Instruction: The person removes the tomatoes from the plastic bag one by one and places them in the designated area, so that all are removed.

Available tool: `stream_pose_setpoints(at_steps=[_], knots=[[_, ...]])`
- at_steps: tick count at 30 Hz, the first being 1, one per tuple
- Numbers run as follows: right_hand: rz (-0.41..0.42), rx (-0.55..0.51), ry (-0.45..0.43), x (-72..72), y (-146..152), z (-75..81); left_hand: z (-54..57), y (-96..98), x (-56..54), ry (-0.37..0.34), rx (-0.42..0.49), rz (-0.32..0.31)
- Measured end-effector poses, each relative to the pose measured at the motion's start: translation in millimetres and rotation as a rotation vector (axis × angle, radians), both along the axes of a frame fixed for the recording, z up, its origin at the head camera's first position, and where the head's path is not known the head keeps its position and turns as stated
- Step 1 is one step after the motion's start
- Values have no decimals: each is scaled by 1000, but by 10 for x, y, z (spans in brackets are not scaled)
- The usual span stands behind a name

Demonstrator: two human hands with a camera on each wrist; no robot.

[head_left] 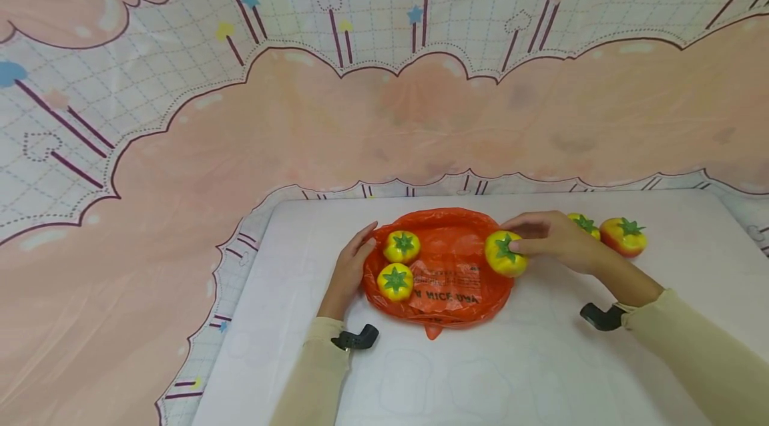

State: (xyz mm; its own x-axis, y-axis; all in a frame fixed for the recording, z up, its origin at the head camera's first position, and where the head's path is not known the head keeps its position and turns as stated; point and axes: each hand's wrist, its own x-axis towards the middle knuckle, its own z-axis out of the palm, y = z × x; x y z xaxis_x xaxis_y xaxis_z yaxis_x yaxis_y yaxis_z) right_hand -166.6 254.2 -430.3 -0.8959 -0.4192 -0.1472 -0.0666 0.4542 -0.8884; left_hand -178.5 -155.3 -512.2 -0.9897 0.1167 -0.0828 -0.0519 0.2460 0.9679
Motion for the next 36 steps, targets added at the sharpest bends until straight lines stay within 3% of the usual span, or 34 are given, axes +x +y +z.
stream_pose_setpoints(at_steps=[14, 24, 36], knots=[[-69, 39, 23, 173, 128, -33, -5, 7, 4, 10, 30, 3], [-114, 36, -41, 255, 223, -106, -5, 7, 2, 15, 21, 1], [-145, 68, -35, 347, 352, -153, -36, -8, -12, 10, 24, 3]])
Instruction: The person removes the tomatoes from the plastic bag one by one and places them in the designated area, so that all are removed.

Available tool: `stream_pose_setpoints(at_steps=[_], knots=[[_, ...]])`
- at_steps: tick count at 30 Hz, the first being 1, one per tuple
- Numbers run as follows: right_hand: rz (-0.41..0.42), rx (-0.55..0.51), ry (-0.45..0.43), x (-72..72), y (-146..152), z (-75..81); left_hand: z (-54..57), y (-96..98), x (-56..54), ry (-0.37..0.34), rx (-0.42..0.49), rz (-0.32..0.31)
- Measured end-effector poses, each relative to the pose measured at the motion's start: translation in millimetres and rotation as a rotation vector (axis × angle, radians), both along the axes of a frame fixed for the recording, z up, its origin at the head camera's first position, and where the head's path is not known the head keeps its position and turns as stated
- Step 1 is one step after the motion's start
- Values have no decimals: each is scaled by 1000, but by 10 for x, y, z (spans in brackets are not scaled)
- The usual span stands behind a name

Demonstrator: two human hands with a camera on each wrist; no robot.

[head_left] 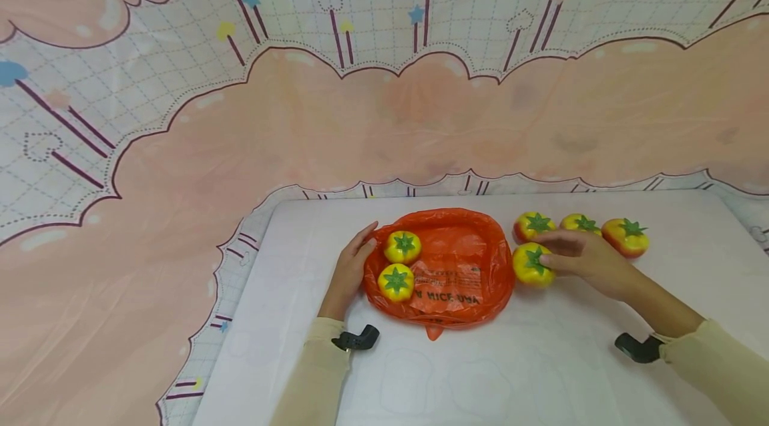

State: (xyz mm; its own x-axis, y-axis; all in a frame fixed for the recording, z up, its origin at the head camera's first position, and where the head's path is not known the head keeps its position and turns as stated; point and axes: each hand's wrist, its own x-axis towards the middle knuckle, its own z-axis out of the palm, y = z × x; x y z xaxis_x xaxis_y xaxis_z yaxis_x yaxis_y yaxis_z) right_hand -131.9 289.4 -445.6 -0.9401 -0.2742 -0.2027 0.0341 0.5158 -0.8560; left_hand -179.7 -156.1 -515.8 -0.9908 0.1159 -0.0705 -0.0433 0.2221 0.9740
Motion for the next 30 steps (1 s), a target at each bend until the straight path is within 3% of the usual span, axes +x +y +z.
stream_pose_setpoints(at_steps=[30], knots=[[-3, 74, -5, 55, 254, -152, 18, 22, 7, -14, 4, 12]])
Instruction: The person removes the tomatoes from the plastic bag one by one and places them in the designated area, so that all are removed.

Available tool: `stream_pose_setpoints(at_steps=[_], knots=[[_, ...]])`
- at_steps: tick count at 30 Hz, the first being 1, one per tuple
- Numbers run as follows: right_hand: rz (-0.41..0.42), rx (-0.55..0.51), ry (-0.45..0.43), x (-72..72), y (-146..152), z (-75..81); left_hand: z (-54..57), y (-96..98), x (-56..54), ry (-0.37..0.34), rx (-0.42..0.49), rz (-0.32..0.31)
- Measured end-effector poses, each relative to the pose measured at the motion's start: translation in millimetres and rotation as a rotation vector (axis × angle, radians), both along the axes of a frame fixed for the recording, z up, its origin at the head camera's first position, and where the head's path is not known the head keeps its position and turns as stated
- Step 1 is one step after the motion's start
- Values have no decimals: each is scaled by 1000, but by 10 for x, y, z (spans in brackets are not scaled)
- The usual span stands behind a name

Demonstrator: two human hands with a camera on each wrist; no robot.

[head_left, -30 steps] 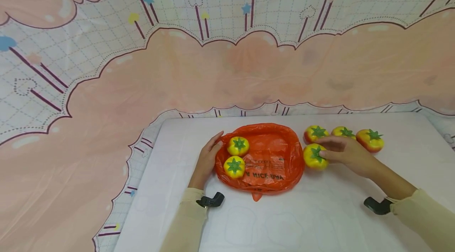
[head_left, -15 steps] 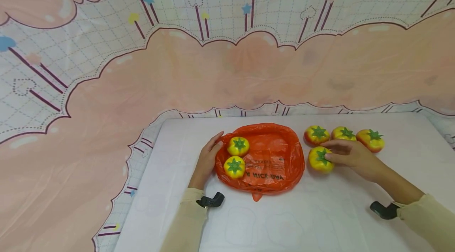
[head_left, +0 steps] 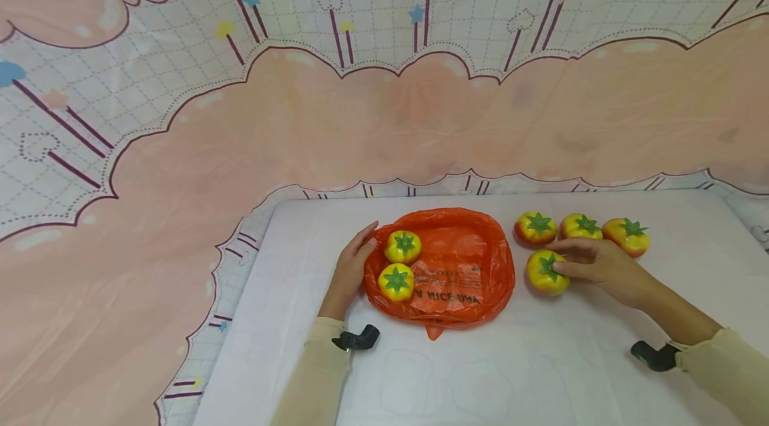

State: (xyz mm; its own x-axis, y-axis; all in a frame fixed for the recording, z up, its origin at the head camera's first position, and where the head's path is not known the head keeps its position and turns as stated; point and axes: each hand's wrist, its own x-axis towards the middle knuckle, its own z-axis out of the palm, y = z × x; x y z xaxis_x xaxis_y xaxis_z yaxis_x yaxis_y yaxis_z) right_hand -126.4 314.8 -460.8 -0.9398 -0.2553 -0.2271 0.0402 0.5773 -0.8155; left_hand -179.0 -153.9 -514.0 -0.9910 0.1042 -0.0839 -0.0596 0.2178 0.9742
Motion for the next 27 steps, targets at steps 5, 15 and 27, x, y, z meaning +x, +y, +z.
stream_pose_setpoints(at_steps=[5, 15, 27], knots=[[-6, 0, -19, -10, 12, -37, 12, -2, 7, 0, -5, -2], [-3, 10, -10, -30, 12, -89, 7, 0, 4, 3, -13, -4], [-11, 11, -22, -41, -24, -81, -4, 0, 0, 15, -5, -8]])
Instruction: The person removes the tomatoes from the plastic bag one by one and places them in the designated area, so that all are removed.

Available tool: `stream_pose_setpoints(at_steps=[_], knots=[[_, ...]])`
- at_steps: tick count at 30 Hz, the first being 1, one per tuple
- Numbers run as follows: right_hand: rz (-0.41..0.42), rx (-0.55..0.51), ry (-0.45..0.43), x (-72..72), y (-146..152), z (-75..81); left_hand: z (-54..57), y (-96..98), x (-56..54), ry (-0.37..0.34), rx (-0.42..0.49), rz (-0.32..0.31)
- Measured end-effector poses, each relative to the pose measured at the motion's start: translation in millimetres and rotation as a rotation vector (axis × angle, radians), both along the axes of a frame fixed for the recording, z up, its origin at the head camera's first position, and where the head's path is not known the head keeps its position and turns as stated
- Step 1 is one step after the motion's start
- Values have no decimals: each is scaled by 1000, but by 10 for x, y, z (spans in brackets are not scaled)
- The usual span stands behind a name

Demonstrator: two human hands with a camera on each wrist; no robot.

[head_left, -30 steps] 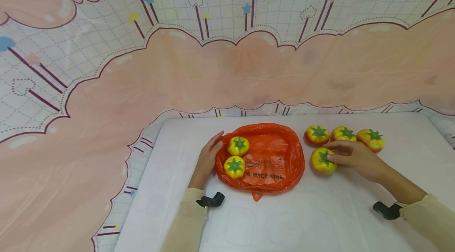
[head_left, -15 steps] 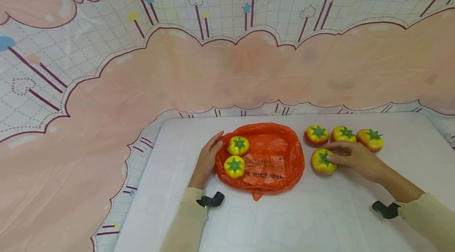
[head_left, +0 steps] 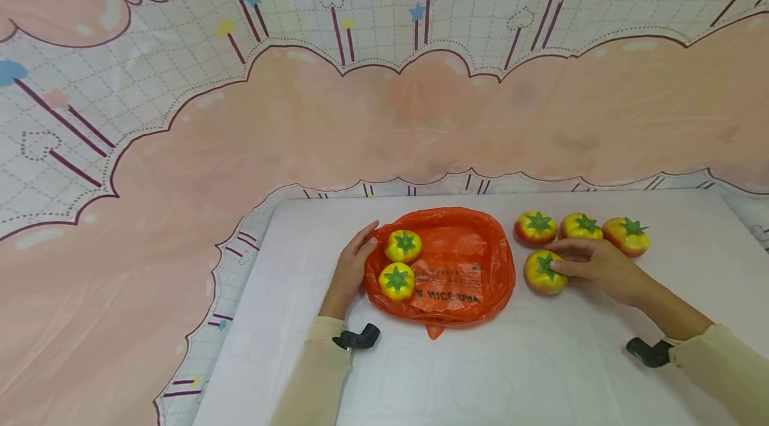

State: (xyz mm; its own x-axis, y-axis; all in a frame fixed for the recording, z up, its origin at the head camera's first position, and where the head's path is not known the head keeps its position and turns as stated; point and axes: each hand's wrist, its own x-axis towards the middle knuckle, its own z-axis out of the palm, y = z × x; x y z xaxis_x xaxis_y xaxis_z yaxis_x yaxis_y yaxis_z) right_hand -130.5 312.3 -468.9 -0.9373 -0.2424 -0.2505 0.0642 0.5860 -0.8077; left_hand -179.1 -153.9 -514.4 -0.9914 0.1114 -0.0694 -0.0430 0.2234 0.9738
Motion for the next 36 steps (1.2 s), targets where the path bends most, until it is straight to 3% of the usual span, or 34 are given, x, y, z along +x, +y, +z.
stream_pose_setpoints(at_steps=[36], knots=[[-18, 50, 5, 27, 18, 17, 10, 2, -2, 2, -3, 0]])
